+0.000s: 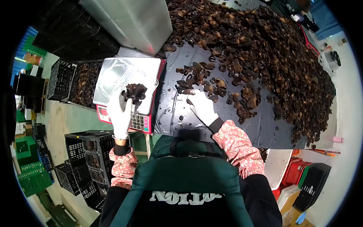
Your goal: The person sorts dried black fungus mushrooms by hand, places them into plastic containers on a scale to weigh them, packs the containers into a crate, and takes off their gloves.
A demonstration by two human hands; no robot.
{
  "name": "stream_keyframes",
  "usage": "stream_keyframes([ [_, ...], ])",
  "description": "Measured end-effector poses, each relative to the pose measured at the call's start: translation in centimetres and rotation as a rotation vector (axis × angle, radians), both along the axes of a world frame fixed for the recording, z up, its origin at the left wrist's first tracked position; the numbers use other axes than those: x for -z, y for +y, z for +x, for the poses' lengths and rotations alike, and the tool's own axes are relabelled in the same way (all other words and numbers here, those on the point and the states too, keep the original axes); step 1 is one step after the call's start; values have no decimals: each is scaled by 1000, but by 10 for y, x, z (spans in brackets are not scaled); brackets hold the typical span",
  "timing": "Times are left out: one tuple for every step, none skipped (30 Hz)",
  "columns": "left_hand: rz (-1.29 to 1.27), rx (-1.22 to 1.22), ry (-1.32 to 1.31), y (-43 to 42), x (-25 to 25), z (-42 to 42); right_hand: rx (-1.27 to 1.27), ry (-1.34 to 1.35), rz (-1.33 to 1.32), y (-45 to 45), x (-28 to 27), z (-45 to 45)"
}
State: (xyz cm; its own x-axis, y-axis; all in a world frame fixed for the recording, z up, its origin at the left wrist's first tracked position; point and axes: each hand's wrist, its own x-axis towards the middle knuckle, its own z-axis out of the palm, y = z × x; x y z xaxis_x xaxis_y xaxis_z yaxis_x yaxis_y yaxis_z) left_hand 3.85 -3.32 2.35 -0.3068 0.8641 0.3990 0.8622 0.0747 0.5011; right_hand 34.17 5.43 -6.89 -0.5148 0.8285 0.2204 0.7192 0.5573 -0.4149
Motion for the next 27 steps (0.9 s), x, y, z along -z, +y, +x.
stream_keyframes([
  [-43, -14, 21, -5, 6, -2, -10, 8, -30, 4, 2, 2],
  [-37, -22, 17, -6, 5, -1, 4, 68, -103, 8, 3, 4],
  [-70, -56, 172, -8, 5, 0, 16, 207, -141, 12, 4, 6],
  [-105, -87, 328, -9, 4, 0, 81, 311, -225, 16, 4, 9],
  [-103, -91, 326, -11, 8, -4, 147, 414, -309, 21, 2, 9],
  [-126, -67, 257, -12, 14, -9, 138, 486, -364, 24, -16, 5],
  [-149, -39, 187, -13, 20, -13, 35, 588, -385, 29, -32, -2],
  [-116, -14, 149, -13, 21, -16, -8, 630, -384, 34, -50, -17],
  [-114, 11, 147, -13, 23, -20, -39, 675, -379, 38, -68, -34],
  [-78, 48, 164, -12, 26, -23, -96, 635, -315, 40, -89, -54],
  [-37, 91, 179, -9, 29, -25, -147, 590, -248, 41, -113, -76],
  [-55, 111, 149, -7, 23, -24, -207, 591, -177, 36, -139, -98],
  [-43, 113, 66, -4, 15, -20, -273, 510, -104, 40, -129, -121],
  [-71, 70, 74, -6, 19, -19, -283, 497, -148, 35, -132, -138],
  [-100, 21, 85, -9, 22, -20, -298, 486, -196, 27, -134, -154],
  [-120, 21, 63, -8, 22, -22, -365, 410, 17, 28, -119, -174],
  [-144, 15, 43, -8, 21, -24, -434, 326, 223, 29, -103, -185],
  [-161, 11, 45, -7, 19, -24, -443, 230, 240, 26, -105, -186],
  [-177, 27, 41, -8, 16, -25, -459, 135, 252, 24, -106, -187],
  [-176, 52, 41, -8, 16, -28, -488, 214, 166, 25, -107, -185],
  [-178, 72, 39, -9, 15, -31, -488, 214, 158, 28, -107, -182],
  [-187, 68, 37, -10, 16, -31, -554, 316, 15, 33, -106, -176],
  [-179, 61, 68, -8, 16, -29, -619, 417, -129, 38, -109, -169],
  [-173, 55, 101, -6, 14, -28, -665, 486, -201, 44, -121, -155],
  [-165, 25, 80, -6, 5, -22, -602, 543, -119, 46, -126, -140],
  [-121, -19, 130, -5, 1, -20, -525, 510, -175, 53, -135, -125],
  [-78, -64, 180, -5, -1, -17, -450, 474, -231, 60, -141, -109],
])
